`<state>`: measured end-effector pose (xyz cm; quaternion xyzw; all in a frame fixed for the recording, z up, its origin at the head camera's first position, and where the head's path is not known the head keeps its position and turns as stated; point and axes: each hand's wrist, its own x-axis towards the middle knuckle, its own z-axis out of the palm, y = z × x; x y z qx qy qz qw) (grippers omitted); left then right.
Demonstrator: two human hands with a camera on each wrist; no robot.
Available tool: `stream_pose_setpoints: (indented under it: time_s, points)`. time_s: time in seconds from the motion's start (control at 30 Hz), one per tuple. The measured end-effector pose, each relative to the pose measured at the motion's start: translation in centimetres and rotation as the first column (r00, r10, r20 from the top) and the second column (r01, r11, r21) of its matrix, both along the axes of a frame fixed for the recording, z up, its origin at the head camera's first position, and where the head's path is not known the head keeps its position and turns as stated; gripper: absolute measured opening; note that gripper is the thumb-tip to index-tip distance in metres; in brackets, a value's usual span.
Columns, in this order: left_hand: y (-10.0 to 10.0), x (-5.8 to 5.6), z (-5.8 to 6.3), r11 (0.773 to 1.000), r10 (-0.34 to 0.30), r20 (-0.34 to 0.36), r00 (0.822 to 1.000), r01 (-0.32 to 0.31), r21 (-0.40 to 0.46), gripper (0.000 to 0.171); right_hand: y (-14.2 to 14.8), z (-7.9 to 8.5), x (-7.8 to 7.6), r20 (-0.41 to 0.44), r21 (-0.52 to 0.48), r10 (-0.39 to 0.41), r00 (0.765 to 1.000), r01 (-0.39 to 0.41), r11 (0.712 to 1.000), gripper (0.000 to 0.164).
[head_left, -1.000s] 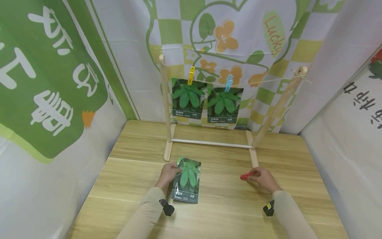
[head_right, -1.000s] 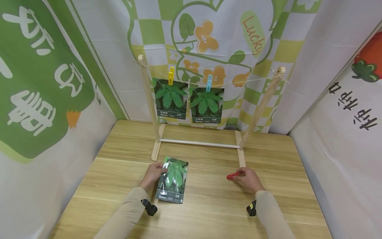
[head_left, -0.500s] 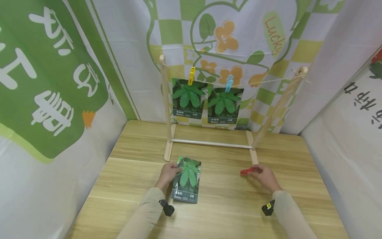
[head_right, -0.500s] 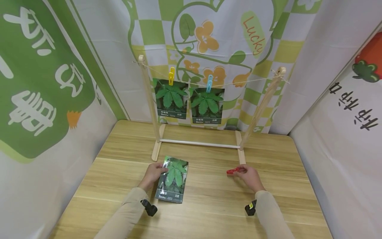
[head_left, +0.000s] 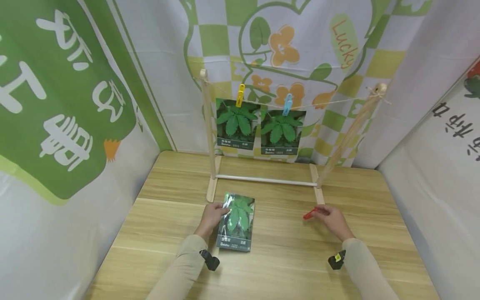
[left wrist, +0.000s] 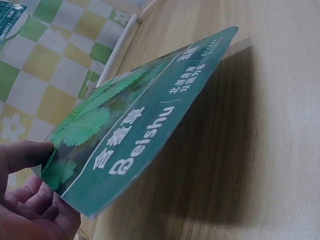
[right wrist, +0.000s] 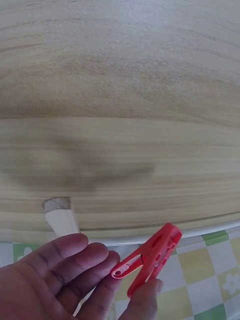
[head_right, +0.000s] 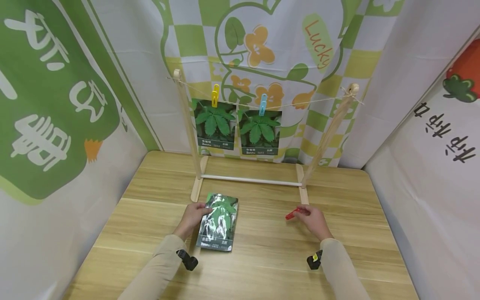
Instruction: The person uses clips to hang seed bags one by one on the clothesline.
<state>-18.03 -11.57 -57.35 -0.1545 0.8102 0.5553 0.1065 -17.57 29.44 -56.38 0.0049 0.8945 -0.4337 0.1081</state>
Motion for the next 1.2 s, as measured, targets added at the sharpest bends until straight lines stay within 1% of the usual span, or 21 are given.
stream_pose_setpoints:
  time_s: [0.17,0.27,0.5,0.63,0.83,1.03,1.2]
  points:
    - [0.1,0.1,0.2,1.000,0.002,-0.027,1.000,-0.002,0.002,0.034,-0.3,0.6,-0.2,0.011,-0.030,-0.019,1.000,0.019,0.999,0.056]
    - [0.0,0.1,0.4,1.000,0.002,-0.027,1.000,-0.002,0.012,0.037,-0.5,1.0,-0.3,0.021,-0.044,-0.047,0.999,0.048,0.998,0.057]
    - [0.1,0.0,0.9,0.999,0.016,-0.022,1.000,-0.015,0.034,0.041,-0.6,1.8,-0.3,0.013,-0.072,-0.041,0.999,0.042,0.997,0.058]
    - [0.2,-0.1,1.3,0.998,0.025,-0.018,1.000,-0.024,0.055,0.039,-0.7,1.9,-0.3,0.008,-0.084,-0.036,0.999,0.036,0.996,0.057]
    - [0.1,-0.3,1.7,0.996,0.031,-0.015,0.999,-0.030,0.087,0.034,-0.9,2.0,-0.6,-0.013,-0.069,-0.048,0.999,0.047,0.997,0.054]
    - [0.1,-0.2,2.2,0.994,0.043,-0.017,0.999,-0.041,0.097,0.037,-1.1,2.9,-0.6,-0.024,-0.082,-0.059,0.998,0.057,0.995,0.053]
    - [0.2,-0.2,2.6,0.992,0.042,-0.032,0.999,-0.037,0.122,0.032,-0.8,3.7,-0.8,-0.046,-0.115,-0.091,0.995,0.085,0.990,0.051]
